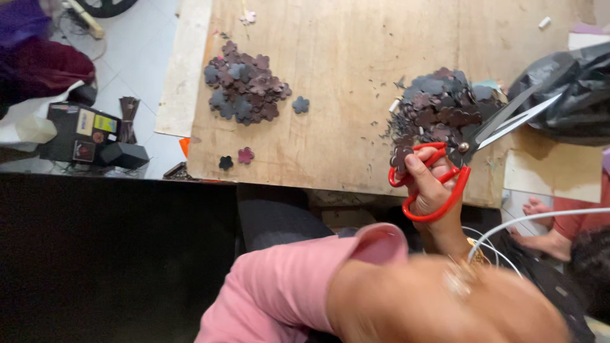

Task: The person uses red-handled scissors to trim the edges of small, flower-shaped leather pieces. They hold each piece in the left hand and carefully cut along the outline with the right hand, then place the finished piece on a pile on the table.

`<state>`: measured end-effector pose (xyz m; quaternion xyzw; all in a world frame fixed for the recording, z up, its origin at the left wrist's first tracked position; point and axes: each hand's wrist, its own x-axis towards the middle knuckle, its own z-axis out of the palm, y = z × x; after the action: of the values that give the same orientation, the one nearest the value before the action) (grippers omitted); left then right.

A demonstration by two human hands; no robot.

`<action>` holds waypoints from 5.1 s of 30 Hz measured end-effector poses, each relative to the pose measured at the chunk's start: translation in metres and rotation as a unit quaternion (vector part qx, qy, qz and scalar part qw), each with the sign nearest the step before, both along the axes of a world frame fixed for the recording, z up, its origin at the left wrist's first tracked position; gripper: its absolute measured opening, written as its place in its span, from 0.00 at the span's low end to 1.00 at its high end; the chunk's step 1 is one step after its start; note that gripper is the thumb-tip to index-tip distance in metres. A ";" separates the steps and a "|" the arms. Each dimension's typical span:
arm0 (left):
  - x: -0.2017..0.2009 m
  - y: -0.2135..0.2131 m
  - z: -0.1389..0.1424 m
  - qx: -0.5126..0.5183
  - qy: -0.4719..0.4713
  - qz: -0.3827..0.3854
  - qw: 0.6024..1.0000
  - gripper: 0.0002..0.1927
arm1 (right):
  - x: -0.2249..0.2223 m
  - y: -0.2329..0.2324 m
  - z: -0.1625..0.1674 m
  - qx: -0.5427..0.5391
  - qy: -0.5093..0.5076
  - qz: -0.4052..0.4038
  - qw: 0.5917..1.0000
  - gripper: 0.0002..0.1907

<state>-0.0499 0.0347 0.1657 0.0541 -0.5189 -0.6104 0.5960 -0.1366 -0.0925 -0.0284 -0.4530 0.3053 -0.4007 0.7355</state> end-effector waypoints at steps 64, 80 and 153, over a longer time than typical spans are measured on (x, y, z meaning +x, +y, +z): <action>0.071 -0.035 -0.127 0.309 0.027 0.418 0.854 0.17 | -0.007 0.027 0.027 -0.144 0.119 0.273 0.944 0.24; 0.066 -0.041 -0.136 0.301 -0.006 0.448 0.842 0.17 | -0.005 0.020 0.009 -0.106 0.124 0.261 0.951 0.29; 0.095 -0.028 -0.129 0.332 -0.081 0.407 0.847 0.19 | -0.005 0.022 0.030 -0.145 0.105 0.329 0.927 0.35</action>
<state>0.0451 0.0069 0.0370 0.5044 -0.2635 -0.4423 0.6932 -0.1415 -0.0701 0.0018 -0.6691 0.1530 -0.1268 0.7161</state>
